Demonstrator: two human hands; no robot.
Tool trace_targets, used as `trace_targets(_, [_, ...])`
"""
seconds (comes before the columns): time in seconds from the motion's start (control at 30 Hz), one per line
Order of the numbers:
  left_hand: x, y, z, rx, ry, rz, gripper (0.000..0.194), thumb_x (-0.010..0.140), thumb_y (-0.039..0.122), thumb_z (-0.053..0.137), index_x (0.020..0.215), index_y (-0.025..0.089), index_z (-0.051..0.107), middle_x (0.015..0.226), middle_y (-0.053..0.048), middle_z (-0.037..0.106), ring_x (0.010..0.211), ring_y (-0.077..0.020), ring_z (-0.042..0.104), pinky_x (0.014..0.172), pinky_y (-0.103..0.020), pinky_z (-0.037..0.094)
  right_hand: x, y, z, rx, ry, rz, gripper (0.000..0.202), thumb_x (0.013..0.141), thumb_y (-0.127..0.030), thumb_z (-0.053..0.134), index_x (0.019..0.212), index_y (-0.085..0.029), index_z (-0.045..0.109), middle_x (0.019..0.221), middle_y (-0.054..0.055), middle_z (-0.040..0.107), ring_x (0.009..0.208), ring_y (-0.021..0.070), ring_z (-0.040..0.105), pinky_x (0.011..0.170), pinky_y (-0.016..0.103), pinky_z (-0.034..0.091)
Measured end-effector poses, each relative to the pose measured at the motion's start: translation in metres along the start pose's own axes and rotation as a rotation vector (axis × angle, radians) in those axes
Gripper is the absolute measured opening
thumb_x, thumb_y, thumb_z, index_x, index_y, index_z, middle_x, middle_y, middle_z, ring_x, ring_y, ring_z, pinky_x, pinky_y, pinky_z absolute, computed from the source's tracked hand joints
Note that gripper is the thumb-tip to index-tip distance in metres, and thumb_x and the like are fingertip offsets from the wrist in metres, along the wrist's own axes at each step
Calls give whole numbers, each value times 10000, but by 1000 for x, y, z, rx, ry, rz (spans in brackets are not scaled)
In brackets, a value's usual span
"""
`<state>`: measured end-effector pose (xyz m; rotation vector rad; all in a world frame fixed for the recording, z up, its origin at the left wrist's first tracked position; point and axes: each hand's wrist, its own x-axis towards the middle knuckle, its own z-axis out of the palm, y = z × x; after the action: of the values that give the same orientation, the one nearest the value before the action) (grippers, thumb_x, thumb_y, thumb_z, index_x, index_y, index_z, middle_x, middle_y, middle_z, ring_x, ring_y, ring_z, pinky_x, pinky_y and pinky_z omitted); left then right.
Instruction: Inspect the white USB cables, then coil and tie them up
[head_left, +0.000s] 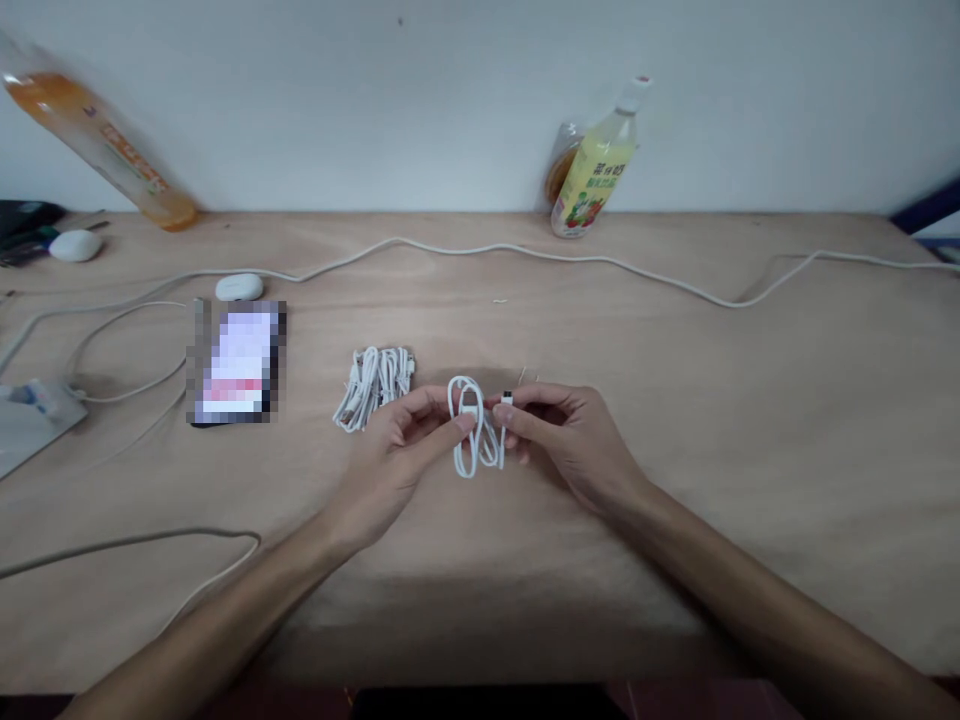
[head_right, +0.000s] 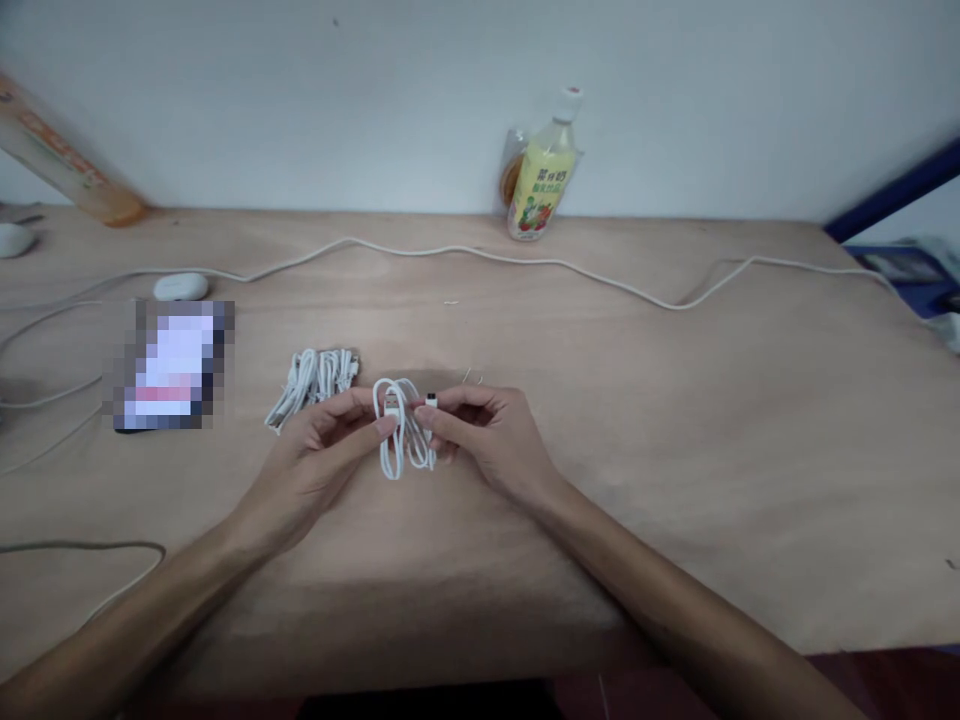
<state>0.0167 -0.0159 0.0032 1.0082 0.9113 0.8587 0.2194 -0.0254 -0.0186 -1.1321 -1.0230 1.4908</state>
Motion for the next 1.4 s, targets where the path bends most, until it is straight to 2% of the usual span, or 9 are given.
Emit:
trace_targets(0.13, [1,-1,-1,-30,-26,-26,228,881,340,913,1035,193,834,1097,-67,851,1027,-242,775,973,-378,593,-2,1,2,48,-62,18,243,827,-479,952,895,-255,886,707,0,768,635,149,684,594,289,595])
trace_targets(0.23, [2,-1,-1,-23,5,-22,213,868,326,920,1003,185,834,1060,-59,850,1002,-224,772,970,-354,581,-2,1,2,82,-85,25,255,848,-480,937,946,-251,883,739,6,786,668,151,715,621,285,606])
trace_targets(0.43, [2,-1,-1,23,63,-22,248,851,318,930,1018,182,808,1039,-57,849,975,-215,773,935,-343,586,0,-2,0,63,-27,36,292,840,-494,935,889,-222,839,679,-4,744,598,133,648,534,252,530])
trace_targets(0.73, [3,-2,0,11,56,14,300,829,316,959,990,186,742,953,-30,853,869,-198,812,850,-322,646,-2,0,2,69,-80,32,300,867,-502,914,857,-225,801,706,-6,724,616,127,631,493,226,474])
trace_targets(0.87, [4,-2,0,25,57,27,345,815,317,968,1003,179,713,924,-32,846,858,-203,819,808,-311,656,-2,0,2,70,-64,35,298,837,-501,940,874,-231,820,693,-6,727,609,131,626,470,223,454])
trace_targets(1.13, [-1,-4,8,87,118,133,414,880,275,907,1116,215,573,828,22,804,738,-158,779,723,-286,642,-4,-4,3,-8,-106,-28,185,843,-439,923,920,-275,887,790,20,813,667,150,680,479,221,469])
trace_targets(1.27, [-3,-8,9,120,127,192,477,920,257,869,1213,225,494,841,21,809,715,-154,772,710,-283,645,-6,-6,4,-101,-41,-64,136,847,-391,907,885,-261,895,788,31,830,672,157,700,492,225,495])
trace_targets(1.4, [-5,-12,7,236,182,249,558,946,286,857,1332,239,457,876,22,791,743,-183,794,703,-302,649,-6,-8,4,-115,42,-71,178,844,-420,900,866,-244,896,743,38,817,642,164,699,483,238,508])
